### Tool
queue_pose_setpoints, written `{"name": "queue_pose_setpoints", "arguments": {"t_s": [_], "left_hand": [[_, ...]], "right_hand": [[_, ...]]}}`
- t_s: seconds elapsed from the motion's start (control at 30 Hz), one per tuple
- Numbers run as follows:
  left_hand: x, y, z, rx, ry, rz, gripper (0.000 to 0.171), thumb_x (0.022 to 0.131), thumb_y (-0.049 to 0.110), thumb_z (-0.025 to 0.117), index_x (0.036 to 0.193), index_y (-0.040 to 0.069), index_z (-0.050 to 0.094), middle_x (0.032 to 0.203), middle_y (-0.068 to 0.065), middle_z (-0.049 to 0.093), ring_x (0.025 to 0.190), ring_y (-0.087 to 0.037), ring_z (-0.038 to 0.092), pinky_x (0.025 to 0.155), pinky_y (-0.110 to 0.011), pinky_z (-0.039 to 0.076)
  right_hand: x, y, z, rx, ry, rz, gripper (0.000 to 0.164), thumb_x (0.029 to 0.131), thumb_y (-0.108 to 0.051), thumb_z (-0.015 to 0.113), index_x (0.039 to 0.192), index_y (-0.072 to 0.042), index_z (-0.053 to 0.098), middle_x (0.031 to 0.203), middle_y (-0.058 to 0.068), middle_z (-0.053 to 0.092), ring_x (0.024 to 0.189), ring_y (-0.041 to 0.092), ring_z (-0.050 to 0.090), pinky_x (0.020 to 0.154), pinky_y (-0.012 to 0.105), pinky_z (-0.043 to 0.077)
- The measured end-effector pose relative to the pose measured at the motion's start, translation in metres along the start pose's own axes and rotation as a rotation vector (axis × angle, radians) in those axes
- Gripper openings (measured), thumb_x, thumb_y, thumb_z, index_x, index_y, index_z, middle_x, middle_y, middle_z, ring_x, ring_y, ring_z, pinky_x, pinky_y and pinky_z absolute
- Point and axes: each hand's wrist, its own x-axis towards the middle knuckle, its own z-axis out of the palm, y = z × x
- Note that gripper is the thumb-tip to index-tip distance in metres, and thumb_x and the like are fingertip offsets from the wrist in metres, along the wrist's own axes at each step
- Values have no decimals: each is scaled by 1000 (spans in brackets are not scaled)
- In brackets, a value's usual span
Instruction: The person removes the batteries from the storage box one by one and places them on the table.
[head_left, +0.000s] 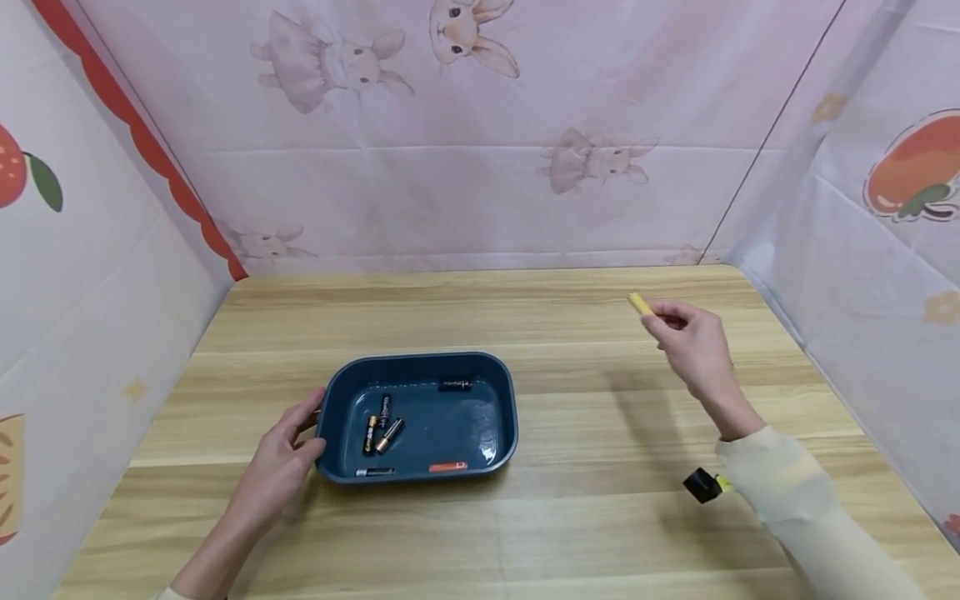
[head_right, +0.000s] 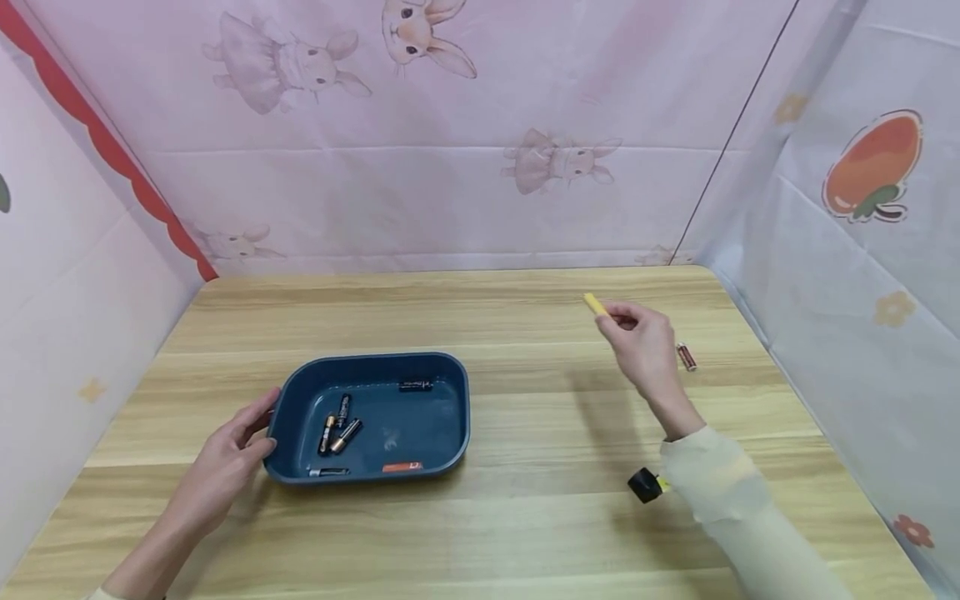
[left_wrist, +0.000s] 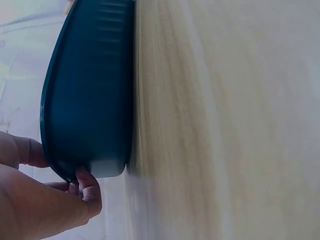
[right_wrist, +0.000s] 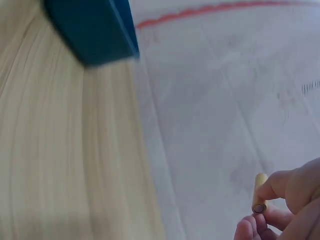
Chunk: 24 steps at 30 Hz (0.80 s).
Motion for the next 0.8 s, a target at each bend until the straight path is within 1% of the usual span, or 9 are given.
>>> {"name": "queue_pose_setpoints", "arguments": {"t_s": [0.07,0.2,0.37,0.43,0.5,0.6,0.63,0.7,0.8], "left_hand": [[0,0,0,2,-7,-8,73,98,-1,47,166,8,20,163,-20,29,146,-40,33,112,-52,39],[0,1,-1,17,-14,-6,73,99,-1,47,166,9,19,164,-20,29,146,-41,33,112,-51,40],[1,2,-3,12,-21,0,74,98,-2,47,166,8,18,164,-20,27,146,-42,32,113,-56,36],[1,3,-3,12,-26,0,75,98,-3,47,166,8,18,165,-20,26,146,-42,32,113,-51,38],[0,3,-4,11,-30,-1,74,98,-3,47,166,8,18,165,-20,26,146,-41,32,110,-37,43],[0,2,-4,4,-31,3,74,98,-3,47,165,7,19,165,-20,26,146,-42,32,96,-13,43],[0,2,-4,-1,-32,2,74,98,-4,47,165,7,18,165,-21,26,146,-42,32,92,-8,41],[0,2,-4,-7,-31,4,74,98,-4,47,165,7,19,165,-21,26,146,-43,32,86,-3,38],[1,3,-4,-4,-34,-7,74,98,-4,47,165,7,19,165,-21,26,146,-43,32,85,-3,38]], "right_hand": [[2,13,-7,-14,36,29,38,102,-21,65,123,10,69,98,16,68,69,3,57,57,15,50],[3,38,-16,-92,96,65,37,101,-22,63,119,10,71,93,16,68,63,2,56,53,16,49],[4,64,-24,-241,139,88,34,100,-20,64,112,10,74,91,19,71,62,6,53,50,19,43],[4,74,-27,-279,139,111,34,99,-19,63,111,11,74,91,21,72,64,9,53,51,19,42],[4,83,-29,-299,130,138,34,100,-19,62,111,11,74,93,22,73,66,12,54,52,20,42],[4,93,-31,-296,114,178,34,100,-19,61,111,11,74,91,22,73,65,13,56,52,21,43],[4,96,-32,-290,107,191,34,100,-19,61,111,11,73,90,21,73,64,13,56,52,22,44],[3,101,-33,-279,100,210,34,100,-19,61,110,10,74,86,19,73,62,12,57,50,22,45],[2,106,-34,-276,101,226,31,99,-18,61,106,8,75,85,19,74,61,12,57,48,23,44]]}}
